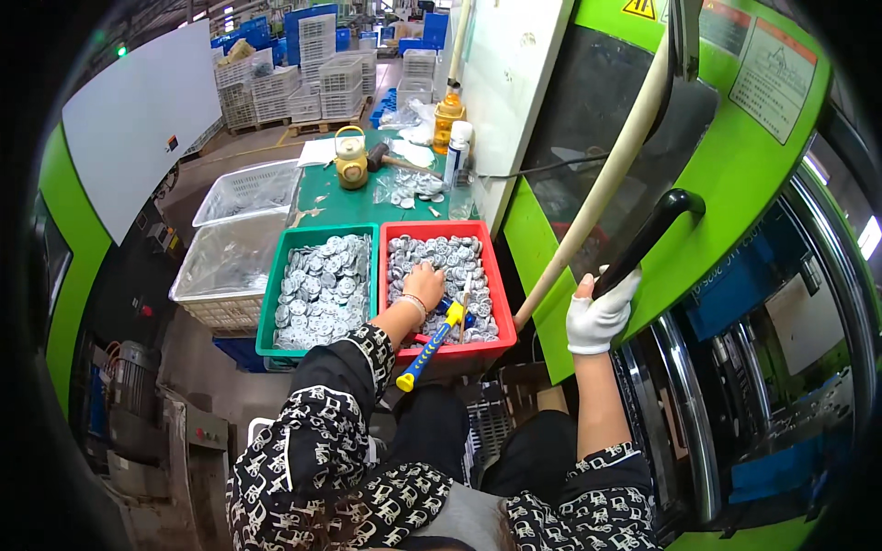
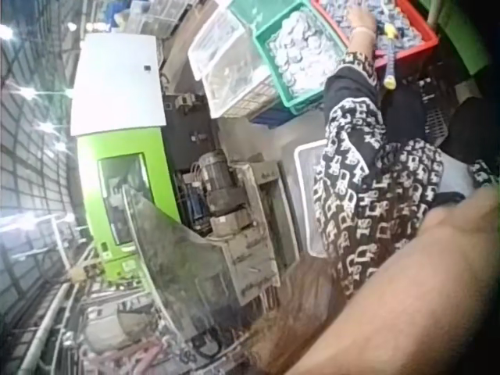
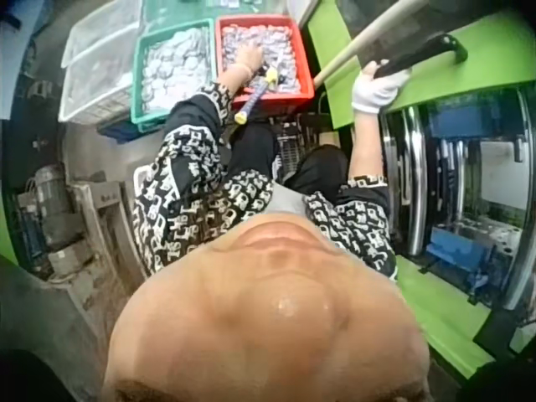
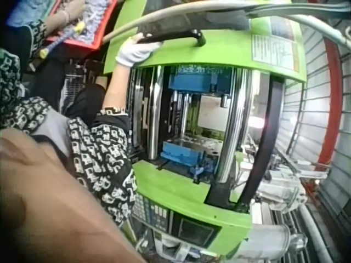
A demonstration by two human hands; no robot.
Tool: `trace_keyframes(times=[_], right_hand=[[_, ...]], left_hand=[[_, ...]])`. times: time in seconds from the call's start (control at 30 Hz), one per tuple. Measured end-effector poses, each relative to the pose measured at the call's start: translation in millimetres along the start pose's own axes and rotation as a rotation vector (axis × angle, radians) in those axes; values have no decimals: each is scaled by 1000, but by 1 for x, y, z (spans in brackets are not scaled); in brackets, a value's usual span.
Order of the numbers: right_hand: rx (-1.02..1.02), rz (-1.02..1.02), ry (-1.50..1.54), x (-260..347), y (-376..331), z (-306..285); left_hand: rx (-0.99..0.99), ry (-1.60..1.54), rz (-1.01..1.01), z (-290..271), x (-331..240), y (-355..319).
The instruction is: The operator uses a mallet to secure parts in an injection molding machine, inspects small components, and organizes them into bins on an industrial production floor.
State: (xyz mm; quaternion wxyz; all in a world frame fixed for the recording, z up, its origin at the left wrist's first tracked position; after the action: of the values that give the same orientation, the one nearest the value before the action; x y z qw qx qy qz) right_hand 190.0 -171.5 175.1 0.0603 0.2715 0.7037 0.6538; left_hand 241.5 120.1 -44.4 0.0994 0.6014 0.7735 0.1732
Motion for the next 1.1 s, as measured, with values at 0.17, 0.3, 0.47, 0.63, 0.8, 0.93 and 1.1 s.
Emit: trace_keyframes(times=[0.17,0.3,0.47,0.63,0.8,0.93,1.1], right_hand=[[4,-54,34,-3,-2,-1],[-12,-102,5,-6,-4,-2],[-21,-110,5,-8,-2,-1],[-12,-88,-16,-11,-4,-3],[38,-72,27,-14,-6,-4],[53,-55,46,-16,-6,-3],[50,-99,25,-19,-9,-4]], left_hand=[[1,33,69,1,-4,0],[-50,-102,131,-1,-2,-3],[-274,-440,-355,-9,31,8],[155,-2194,-953,11,60,1],[314,-2800,-769,-7,56,-26],[370,-2992,-639,-27,44,-32],[177,-2918,-612,-43,40,-25]])
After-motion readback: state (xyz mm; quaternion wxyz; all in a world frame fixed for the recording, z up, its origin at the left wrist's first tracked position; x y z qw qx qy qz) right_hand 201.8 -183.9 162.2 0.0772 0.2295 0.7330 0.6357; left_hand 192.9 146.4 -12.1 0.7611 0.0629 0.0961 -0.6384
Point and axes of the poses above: each hand's wrist, its own y-axis towards the middle knuckle, its own z-axis out of the palm, x = y × z, the point moved 3 cm from there along y, towards the middle knuckle, and after that the axes turned 10 degrees about y, right-handed, at the moved point
